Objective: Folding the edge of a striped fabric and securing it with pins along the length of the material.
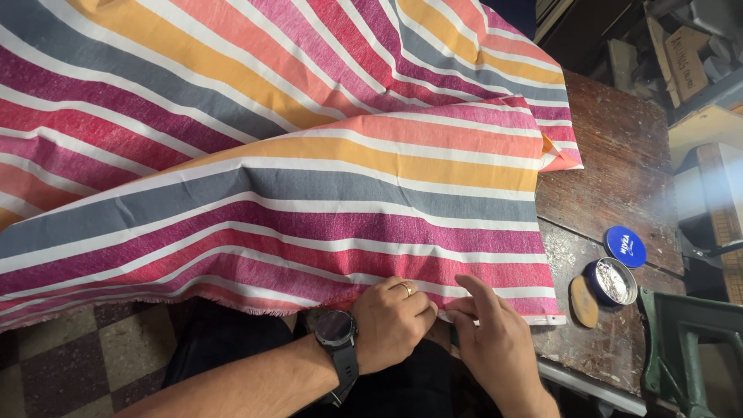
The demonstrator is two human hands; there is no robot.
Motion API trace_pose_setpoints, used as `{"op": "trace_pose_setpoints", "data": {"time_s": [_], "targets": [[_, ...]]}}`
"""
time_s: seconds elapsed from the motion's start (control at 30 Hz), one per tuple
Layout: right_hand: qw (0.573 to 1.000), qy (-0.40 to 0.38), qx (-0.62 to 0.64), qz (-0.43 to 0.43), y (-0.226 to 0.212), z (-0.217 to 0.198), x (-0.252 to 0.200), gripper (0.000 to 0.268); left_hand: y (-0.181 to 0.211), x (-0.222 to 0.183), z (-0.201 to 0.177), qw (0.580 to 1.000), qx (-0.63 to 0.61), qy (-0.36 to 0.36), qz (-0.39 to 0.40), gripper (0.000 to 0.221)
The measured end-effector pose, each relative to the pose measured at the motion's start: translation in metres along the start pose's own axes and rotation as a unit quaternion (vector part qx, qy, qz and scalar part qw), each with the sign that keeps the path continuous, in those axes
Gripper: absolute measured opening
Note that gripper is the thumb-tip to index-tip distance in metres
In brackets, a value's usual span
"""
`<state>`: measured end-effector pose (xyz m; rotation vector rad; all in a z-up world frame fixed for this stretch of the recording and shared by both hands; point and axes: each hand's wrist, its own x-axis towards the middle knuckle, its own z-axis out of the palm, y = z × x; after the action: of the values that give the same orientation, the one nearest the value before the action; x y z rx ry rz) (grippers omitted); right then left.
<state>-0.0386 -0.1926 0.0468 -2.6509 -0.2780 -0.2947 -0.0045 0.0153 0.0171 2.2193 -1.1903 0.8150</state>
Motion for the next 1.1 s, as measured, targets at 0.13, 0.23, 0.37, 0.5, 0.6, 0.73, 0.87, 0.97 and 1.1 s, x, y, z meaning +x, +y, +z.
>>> {"op": "trace_pose_setpoints", "data": {"time_s": [0.13, 0.23, 0.37, 0.5, 0.6, 0.73, 0.87, 0.97, 1.1], "targets": [[0.992, 0.088, -0.067, -0.064, 0.003, 0.006, -0.012, 0.046, 0.0, 0.002, -0.007, 1.0, -0.008, -0.006, -0.003, 0.016], [0.985, 0.111, -0.088, -0.1, -0.002, 0.007, -0.017, 0.043, 0.002, 0.003, -0.009, 0.999, -0.027, 0.023, -0.01, 0.017], [0.979, 0.137, -0.12, -0.098, -0.017, 0.003, -0.02, 0.036, 0.005, 0.007, -0.014, 0.999, -0.03, 0.032, -0.008, 0.019], [0.97, 0.207, -0.11, -0.065, -0.027, 0.009, -0.027, 0.025, 0.006, 0.013, -0.018, 0.997, -0.031, 0.051, -0.042, 0.02], [0.965, 0.235, -0.099, -0.062, -0.025, 0.015, -0.032, 0.023, 0.007, 0.017, -0.023, 0.997, -0.037, 0.043, -0.054, 0.019], [0.957, 0.255, -0.104, -0.091, -0.024, 0.016, -0.029, 0.025, 0.008, 0.019, -0.022, 0.996, -0.032, 0.051, -0.061, 0.02], [0.954, 0.274, -0.089, -0.08, -0.021, 0.023, -0.03, 0.019, 0.011, 0.017, -0.02, 0.997, -0.021, 0.041, -0.058, 0.021], [0.95, 0.299, -0.061, -0.071, -0.021, 0.027, -0.031, 0.014, 0.014, 0.019, -0.022, 0.996, -0.01, 0.051, -0.07, 0.021], [0.945, 0.326, 0.012, -0.007, -0.026, 0.033, -0.031, 0.013, 0.021, 0.025, -0.026, 0.988, -0.012, 0.097, -0.123, 0.027]]}}
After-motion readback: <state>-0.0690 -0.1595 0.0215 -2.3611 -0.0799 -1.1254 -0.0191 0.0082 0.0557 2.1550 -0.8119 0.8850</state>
